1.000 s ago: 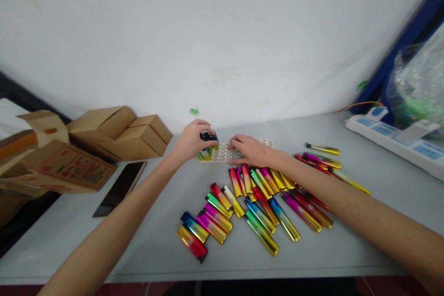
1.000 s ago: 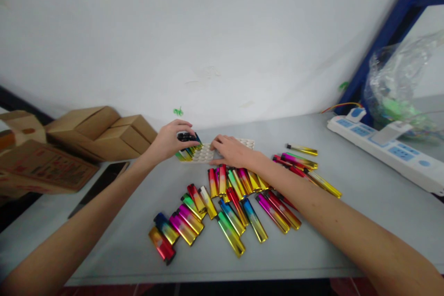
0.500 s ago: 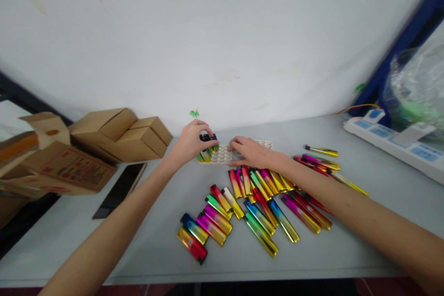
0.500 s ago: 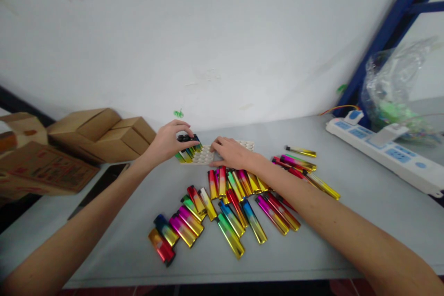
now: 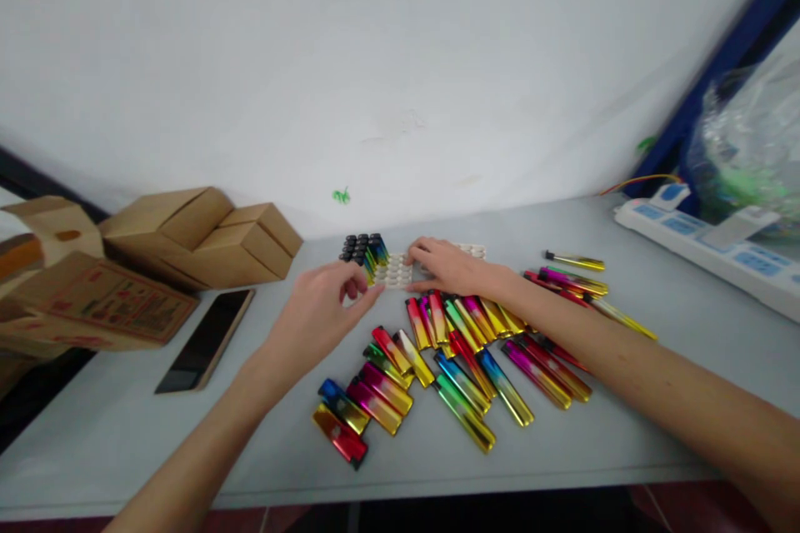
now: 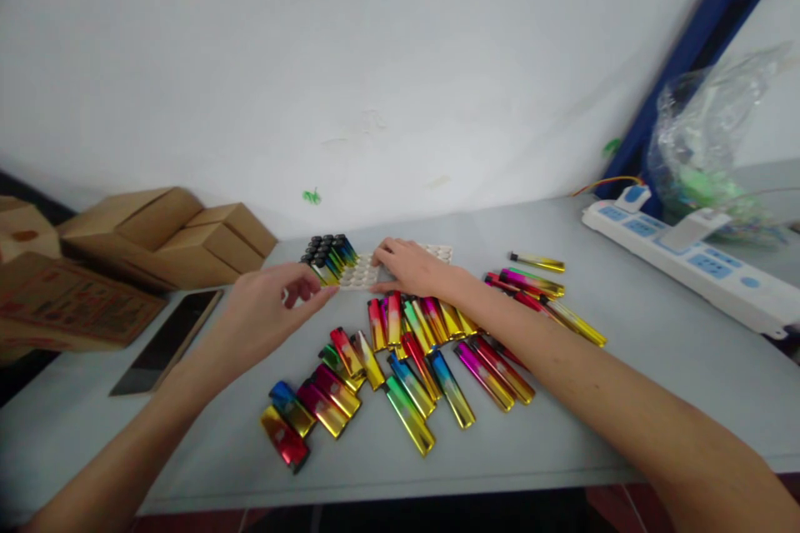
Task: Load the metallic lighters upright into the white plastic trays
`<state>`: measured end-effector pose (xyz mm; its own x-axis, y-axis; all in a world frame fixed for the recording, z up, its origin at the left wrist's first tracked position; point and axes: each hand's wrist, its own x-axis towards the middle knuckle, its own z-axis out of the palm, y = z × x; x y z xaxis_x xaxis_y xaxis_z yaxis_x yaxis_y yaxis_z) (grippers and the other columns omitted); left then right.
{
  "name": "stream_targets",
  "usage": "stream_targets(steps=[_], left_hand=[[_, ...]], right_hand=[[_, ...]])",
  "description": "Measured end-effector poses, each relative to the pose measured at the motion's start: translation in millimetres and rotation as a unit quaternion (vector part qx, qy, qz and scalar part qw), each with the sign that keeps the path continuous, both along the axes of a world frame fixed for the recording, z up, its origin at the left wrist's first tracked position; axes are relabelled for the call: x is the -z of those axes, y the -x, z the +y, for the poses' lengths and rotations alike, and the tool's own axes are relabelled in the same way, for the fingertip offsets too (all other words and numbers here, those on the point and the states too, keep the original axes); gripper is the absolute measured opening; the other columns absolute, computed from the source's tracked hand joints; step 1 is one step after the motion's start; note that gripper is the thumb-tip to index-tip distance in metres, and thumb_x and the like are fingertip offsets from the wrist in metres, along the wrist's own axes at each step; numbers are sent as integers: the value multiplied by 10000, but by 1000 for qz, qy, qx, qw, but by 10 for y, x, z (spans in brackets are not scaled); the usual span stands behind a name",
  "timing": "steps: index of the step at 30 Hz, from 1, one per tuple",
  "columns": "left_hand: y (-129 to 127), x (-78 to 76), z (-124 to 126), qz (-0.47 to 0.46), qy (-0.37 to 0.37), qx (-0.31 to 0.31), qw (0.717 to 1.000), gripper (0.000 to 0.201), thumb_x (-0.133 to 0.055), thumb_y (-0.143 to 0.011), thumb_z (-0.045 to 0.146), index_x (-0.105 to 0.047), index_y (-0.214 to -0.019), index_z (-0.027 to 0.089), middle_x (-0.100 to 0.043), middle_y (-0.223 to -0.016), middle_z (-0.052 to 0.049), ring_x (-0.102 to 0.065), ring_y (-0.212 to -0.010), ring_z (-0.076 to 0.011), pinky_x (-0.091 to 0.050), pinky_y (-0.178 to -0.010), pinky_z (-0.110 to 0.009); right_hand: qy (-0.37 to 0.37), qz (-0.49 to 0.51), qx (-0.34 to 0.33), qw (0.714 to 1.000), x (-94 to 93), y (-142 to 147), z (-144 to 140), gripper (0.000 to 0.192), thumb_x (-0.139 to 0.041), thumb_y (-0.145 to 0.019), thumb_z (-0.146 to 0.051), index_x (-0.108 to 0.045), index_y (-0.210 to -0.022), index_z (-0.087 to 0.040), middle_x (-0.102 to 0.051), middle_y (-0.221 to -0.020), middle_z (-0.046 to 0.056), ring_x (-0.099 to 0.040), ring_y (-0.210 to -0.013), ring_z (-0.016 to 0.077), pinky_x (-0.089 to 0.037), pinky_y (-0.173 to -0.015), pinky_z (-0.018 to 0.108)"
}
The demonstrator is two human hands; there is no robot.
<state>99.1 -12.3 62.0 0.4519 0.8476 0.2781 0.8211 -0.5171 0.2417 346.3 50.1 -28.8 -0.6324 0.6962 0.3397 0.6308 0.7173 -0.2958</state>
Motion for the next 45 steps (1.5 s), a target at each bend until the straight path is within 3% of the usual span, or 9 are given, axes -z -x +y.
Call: stream_targets(steps=[6,16,22,26,31,35,39,42,45], left_hand=[[53,315,-175,91,173,-50,979,454,-590,-922,636,-601,-788,203,-677,-791,-53,-605,-721,-238,-365,-653,-331],[1,664,-96,36,154,-60,986,385,-491,-981,528,-540,-755,220,-668,-844,-84,-611,-774,-253,-392,-699,-353],[-44,676,130,-12,151,-75,986,366,-517,-948,526,-561,-771,209,-691,-808,-91,-639,-773,-260,-420,-688,-352],[-24,646,147,-130,180,-72,972,465,-566,-907,655,-603,-830,197,-723,-789,-80,-668,-759,-259,-448,-683,-346],[-78,467,2,-417,214,-59,881,447,-685,-883,626,-518,-959,218,-746,-741,-24,-728,-752,-237,-530,-748,-345],[-284,272,56,-532,237,31,812,368,-657,-948,552,-466,-993,241,-643,-648,63,-696,-620,-170,-548,-667,-295],[-490,289,189,-560,290,88,771,344,-533,-1005,595,-394,-1042,283,-551,-660,111,-422,-362,-71,-304,-392,-176],[-536,428,203,-537,308,102,779,369,-520,-1001,623,-390,-1061,283,-484,-608,118,-321,-400,-69,-223,-409,-166],[-499,546,178,-475,298,113,820,396,-613,-961,603,-471,-999,235,-392,-562,112,-320,-461,-80,-257,-454,-195]], right_hand=[[-4,5,1,1000,37,-3,12,414,-737,-936,-470,-636,-1189,-159,-647,-1188,151,-633,-1072,295,-522,-950,437],[-3,-3,0,1000,3,-11,-12,423,-719,-943,-483,-633,-1189,-149,-637,-1205,153,-633,-1050,294,-519,-953,432],[-7,-3,-1,1000,19,-7,-10,424,-714,-949,-475,-626,-1200,-145,-630,-1216,159,-629,-1084,302,-517,-980,450],[-7,1,-5,1000,36,-8,2,418,-701,-955,-491,-623,-1205,-165,-620,-1226,160,-623,-1097,308,-519,-972,468],[-7,0,-5,1000,19,-8,-6,435,-694,-951,-519,-622,-1192,-164,-626,-1208,155,-628,-1043,299,-527,-933,458],[-6,-5,-4,1000,3,-7,-20,418,-678,-967,-494,-611,-1205,-157,-623,-1218,161,-627,-1053,300,-524,-928,447],[-13,-9,-12,1000,18,-3,-14,446,-684,-962,-493,-606,-1216,-135,-622,-1223,177,-620,-1074,310,-513,-959,470],[-17,-9,-10,1000,36,-2,-5,422,-692,-960,-482,-610,-1187,-136,-621,-1201,165,-619,-1048,293,-513,-952,456],[-21,-2,-14,1000,46,-6,-3,378,-699,-962,-450,-603,-1178,-155,-617,-1196,146,-614,-1024,273,-514,-927,432]])
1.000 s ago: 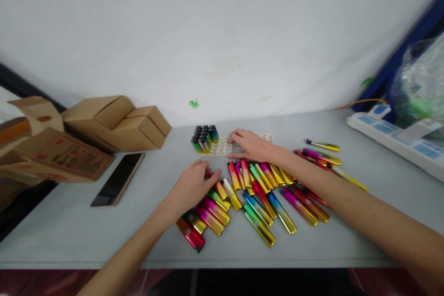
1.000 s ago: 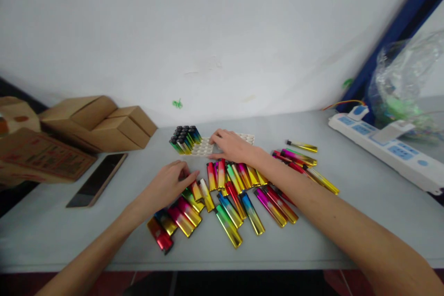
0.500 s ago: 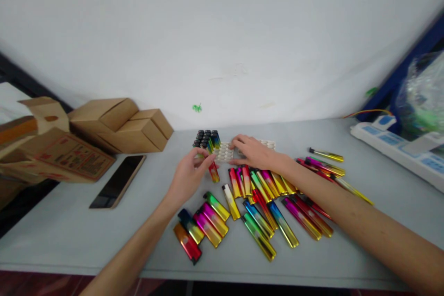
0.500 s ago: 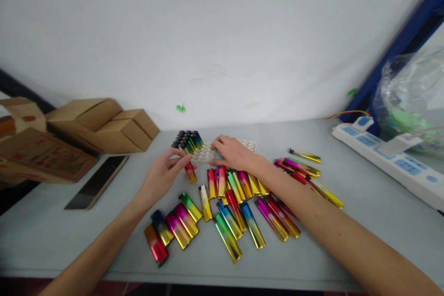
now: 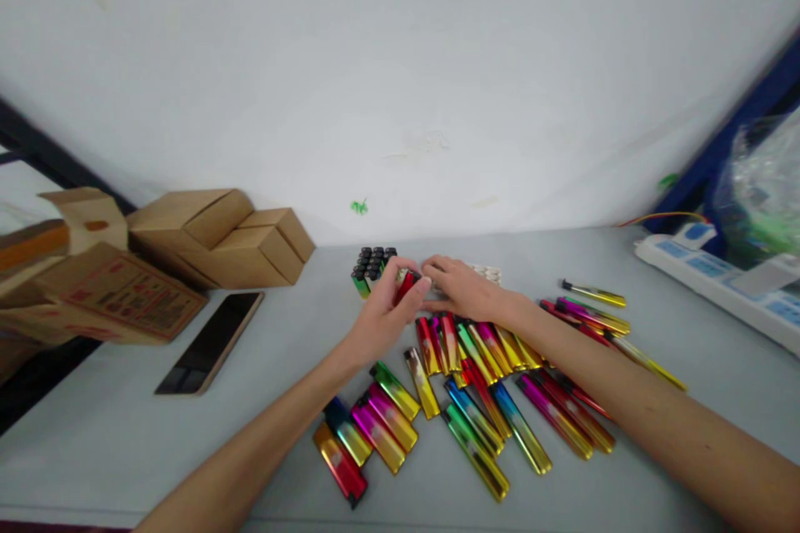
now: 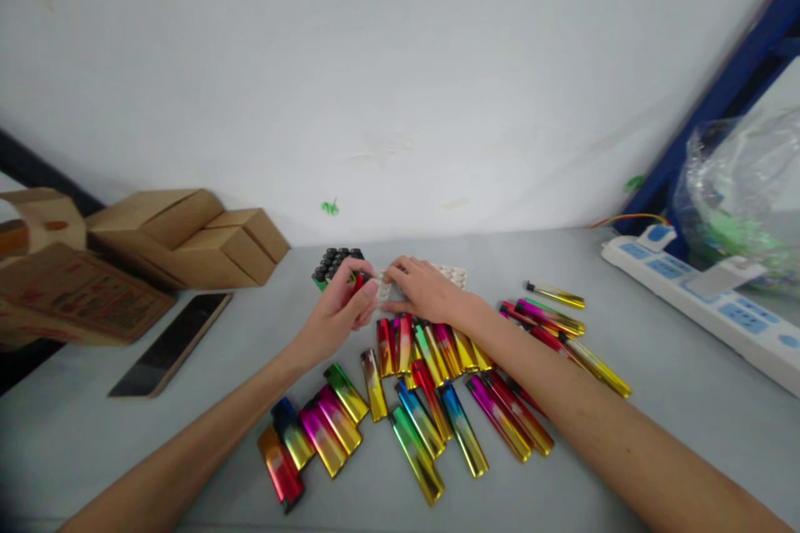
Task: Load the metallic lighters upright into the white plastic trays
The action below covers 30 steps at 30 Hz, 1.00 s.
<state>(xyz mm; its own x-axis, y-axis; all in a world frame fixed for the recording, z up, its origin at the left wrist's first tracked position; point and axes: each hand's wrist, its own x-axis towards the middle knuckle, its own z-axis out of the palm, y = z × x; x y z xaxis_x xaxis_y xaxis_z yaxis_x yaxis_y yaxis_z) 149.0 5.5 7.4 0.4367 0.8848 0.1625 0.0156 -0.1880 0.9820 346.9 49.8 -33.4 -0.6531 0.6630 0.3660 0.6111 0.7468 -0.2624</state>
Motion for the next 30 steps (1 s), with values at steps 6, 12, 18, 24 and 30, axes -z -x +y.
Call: stream_targets(steps=[6,12,18,24,30], left_hand=[[85,24,19,124,-59,-33,990,548,-538,-989,614,-517,-657,178,-503,-560,24,-438,-513,-98,-350,-506,-238],[136,55,13,101,-29,-7,994,484,-490,-991,636,-554,-809,192,-520,-571,29,-471,-512,-118,-352,-490,-228],[146,0,-45,119,-73,-51,989,494,-470,-995,648,-444,-759,215,-393,-612,52,-341,-541,-111,-287,-493,-244],[170,16,-38,102,-78,-104,986,458,-491,-956,571,-407,-669,224,-312,-554,54,-288,-524,-120,-226,-484,-265],[180,26,-35,128,-85,-102,983,375,-468,-938,472,-411,-662,224,-358,-550,43,-310,-521,-128,-233,-489,-266]], right_hand=[[-1,-1,0,1000,0,-8,2,394,-668,-974,-486,-593,-1182,-160,-609,-1201,149,-613,-1035,278,-519,-924,439],[-2,5,-6,1000,15,-18,7,411,-680,-964,-498,-610,-1211,-177,-609,-1231,154,-620,-1069,289,-526,-951,467],[5,5,-8,1000,-9,-16,-3,399,-660,-975,-502,-613,-1198,-174,-611,-1231,157,-634,-1069,288,-541,-968,468],[4,4,-9,1000,14,-17,16,416,-687,-957,-496,-615,-1226,-187,-610,-1241,157,-641,-1103,294,-543,-987,481],[10,8,-8,1000,16,-20,16,406,-694,-953,-496,-619,-1208,-189,-614,-1243,161,-640,-1095,297,-545,-984,489]])
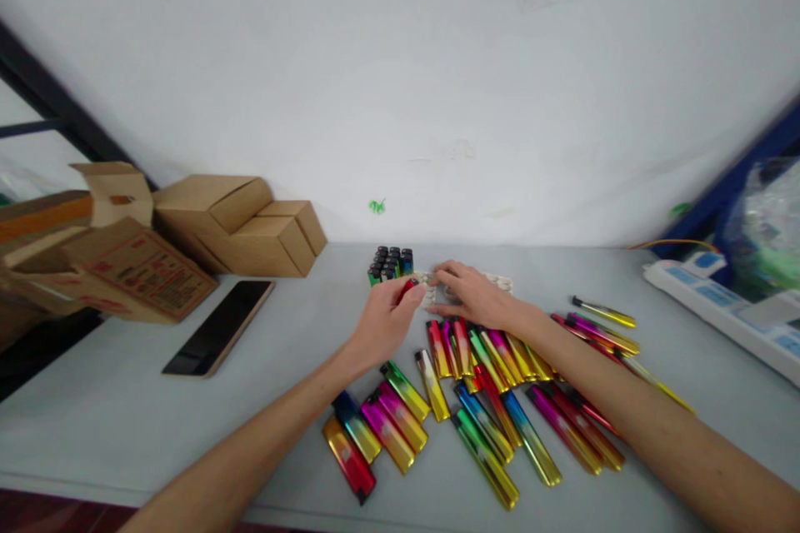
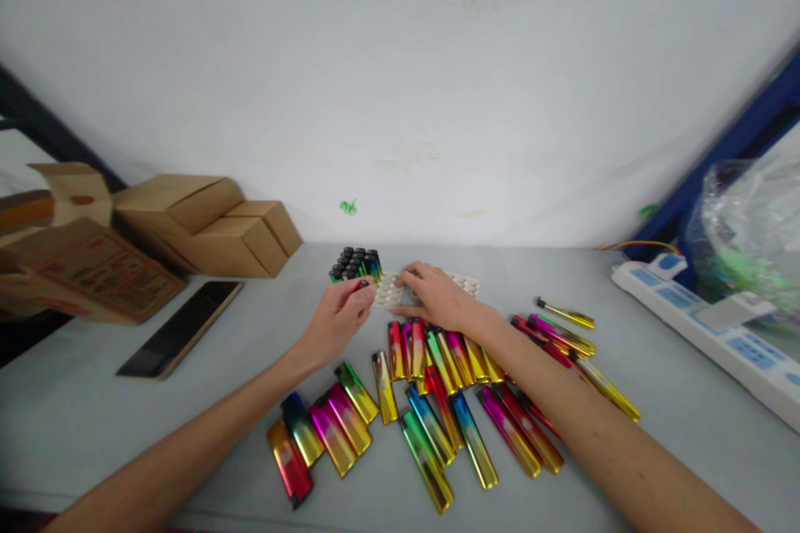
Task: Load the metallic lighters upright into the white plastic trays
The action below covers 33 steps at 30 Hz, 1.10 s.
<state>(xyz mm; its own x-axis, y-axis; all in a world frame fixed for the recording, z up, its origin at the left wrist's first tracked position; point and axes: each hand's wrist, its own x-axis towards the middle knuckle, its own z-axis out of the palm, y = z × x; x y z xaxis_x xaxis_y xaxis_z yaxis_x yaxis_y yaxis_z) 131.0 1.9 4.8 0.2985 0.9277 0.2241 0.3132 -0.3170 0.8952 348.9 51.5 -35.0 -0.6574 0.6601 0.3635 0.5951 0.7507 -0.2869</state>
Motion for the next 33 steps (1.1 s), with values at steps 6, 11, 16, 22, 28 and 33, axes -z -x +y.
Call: stream_targets(steps=[6,11,16,22,28,33], left_hand=[[-2,15,10,9,-6,14,1000,358,-458,-956,442,-423,-675,223,-368,-551,45,-325,-524,-130,-253,-495,-265],[-15,81,12,1,10,6,1000,439,-482,-985,554,-432,-707,218,-361,-567,57,-323,-505,-114,-253,-482,-256],[-22,63,-15,-61,36,18,997,439,-521,-996,611,-442,-812,220,-365,-574,88,-298,-480,-86,-264,-471,-220],[43,-108,21,-136,65,46,987,336,-541,-1005,569,-437,-1021,250,-515,-664,90,-357,-449,-67,-269,-422,-172],[104,-317,72,-162,11,9,987,345,-668,-938,510,-512,-1062,228,-479,-728,84,-371,-458,-50,-308,-431,-179],[114,-352,81,-151,55,1,987,391,-622,-944,580,-588,-946,190,-359,-609,84,-297,-478,-73,-262,-445,-190]], right_hand=[[0,-5,-3,1000,4,-3,7,429,-671,-965,-513,-607,-1224,-178,-605,-1257,162,-634,-1105,300,-543,-990,483],[-6,-1,-3,1000,16,-7,14,417,-666,-968,-515,-608,-1209,-180,-610,-1249,163,-632,-1091,295,-547,-972,480],[-2,2,-6,1000,17,-1,16,442,-667,-967,-514,-607,-1229,-164,-608,-1246,167,-624,-1109,296,-541,-987,479],[-4,-13,10,1000,-11,14,-8,451,-682,-956,-517,-622,-1215,-152,-613,-1243,171,-632,-1103,303,-528,-1003,482],[-5,-19,16,1000,-38,13,-28,442,-663,-967,-524,-624,-1214,-160,-620,-1216,160,-640,-1055,293,-534,-967,463],[-2,-20,14,1000,-44,20,-26,457,-670,-964,-516,-628,-1223,-143,-623,-1219,170,-642,-1055,298,-535,-971,467]])
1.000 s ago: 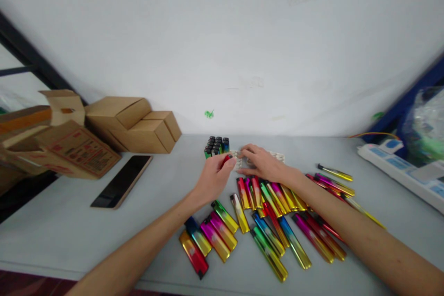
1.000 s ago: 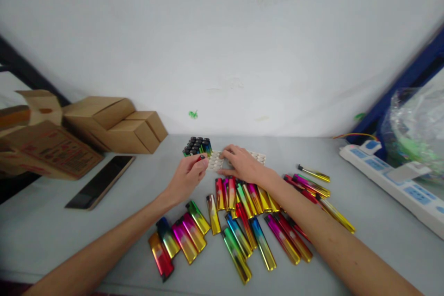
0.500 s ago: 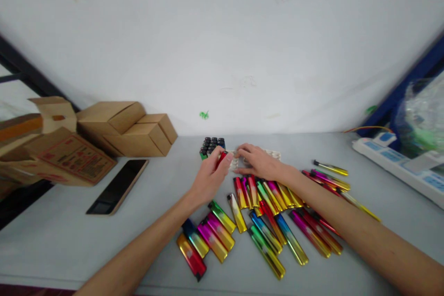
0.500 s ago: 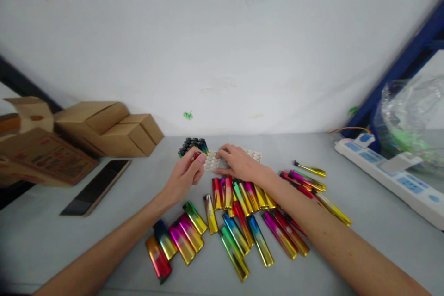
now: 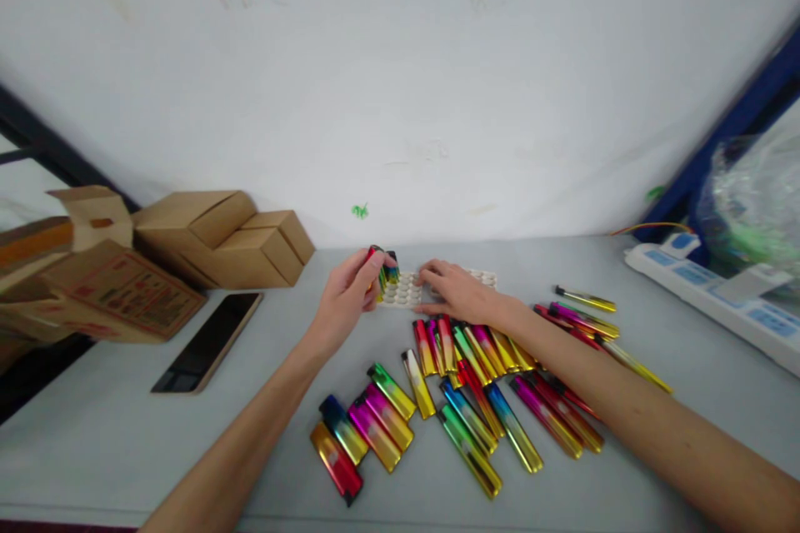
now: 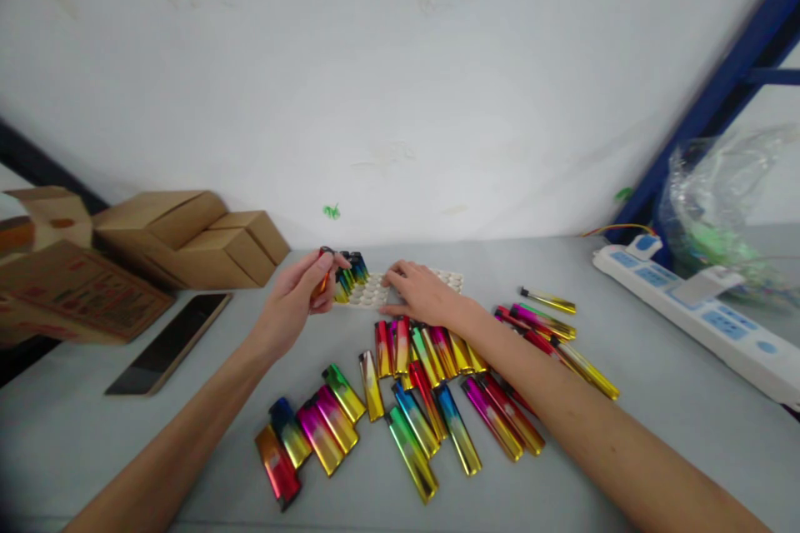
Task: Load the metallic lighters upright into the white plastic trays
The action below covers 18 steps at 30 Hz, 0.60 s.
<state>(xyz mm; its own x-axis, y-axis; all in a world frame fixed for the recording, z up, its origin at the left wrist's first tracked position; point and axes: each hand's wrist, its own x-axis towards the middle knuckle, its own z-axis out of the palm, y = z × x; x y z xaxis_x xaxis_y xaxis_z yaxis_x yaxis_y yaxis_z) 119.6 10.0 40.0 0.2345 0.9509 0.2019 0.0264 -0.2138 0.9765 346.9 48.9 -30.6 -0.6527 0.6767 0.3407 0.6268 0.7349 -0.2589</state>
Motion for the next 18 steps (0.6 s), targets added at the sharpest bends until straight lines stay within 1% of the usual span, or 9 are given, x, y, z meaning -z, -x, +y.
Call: stream_targets(steps=[2,4,5,8,10,13,18], left_hand=[[-9,29,1,11,9,0,1000,418,-628,-933,594,-561,-854,190,-387,-607,71,-317,-495,-80,-273,-455,-198],[-29,73,3,21,0,-5,1000,451,-621,-928,609,-522,-788,192,-445,-631,52,-349,-512,-84,-283,-465,-212],[-41,100,2,31,-11,-8,999,472,-597,-938,617,-502,-754,193,-451,-626,48,-354,-515,-87,-282,-470,-219],[-74,193,-9,72,-47,-25,996,504,-527,-969,607,-438,-678,205,-391,-576,58,-334,-516,-96,-267,-489,-243],[-88,258,-29,111,-70,-45,990,472,-531,-967,560,-426,-668,210,-359,-573,64,-318,-526,-103,-258,-504,-257],[-102,327,-75,171,-98,-63,978,412,-531,-951,483,-430,-659,210,-350,-586,62,-318,-547,-110,-249,-527,-272],[-124,322,-153,209,-111,-58,970,350,-493,-931,418,-455,-657,203,-344,-596,61,-324,-563,-114,-245,-552,-281]], right_hand=[[-2,2,-1,1000,11,1,8,457,-669,-965,-513,-627,-1228,-143,-622,-1225,169,-642,-1061,297,-534,-976,467],[-6,5,-2,1000,22,1,15,447,-674,-965,-506,-625,-1227,-147,-620,-1230,167,-641,-1067,296,-534,-977,464],[-8,6,-3,1000,26,0,17,443,-679,-962,-503,-626,-1223,-150,-619,-1230,166,-639,-1072,296,-534,-978,463],[-9,6,-3,1000,26,-5,14,423,-687,-959,-496,-627,-1199,-153,-620,-1219,161,-638,-1069,295,-538,-973,458],[-8,4,-2,1000,20,-8,8,415,-689,-957,-495,-624,-1187,-156,-621,-1207,155,-641,-1041,289,-546,-956,456],[-5,3,-3,1000,20,-11,10,416,-696,-951,-495,-616,-1187,-162,-618,-1209,152,-643,-1032,288,-556,-942,457],[-10,5,-13,1000,40,-16,32,423,-696,-948,-503,-608,-1199,-174,-612,-1229,158,-643,-1076,302,-552,-969,478]])
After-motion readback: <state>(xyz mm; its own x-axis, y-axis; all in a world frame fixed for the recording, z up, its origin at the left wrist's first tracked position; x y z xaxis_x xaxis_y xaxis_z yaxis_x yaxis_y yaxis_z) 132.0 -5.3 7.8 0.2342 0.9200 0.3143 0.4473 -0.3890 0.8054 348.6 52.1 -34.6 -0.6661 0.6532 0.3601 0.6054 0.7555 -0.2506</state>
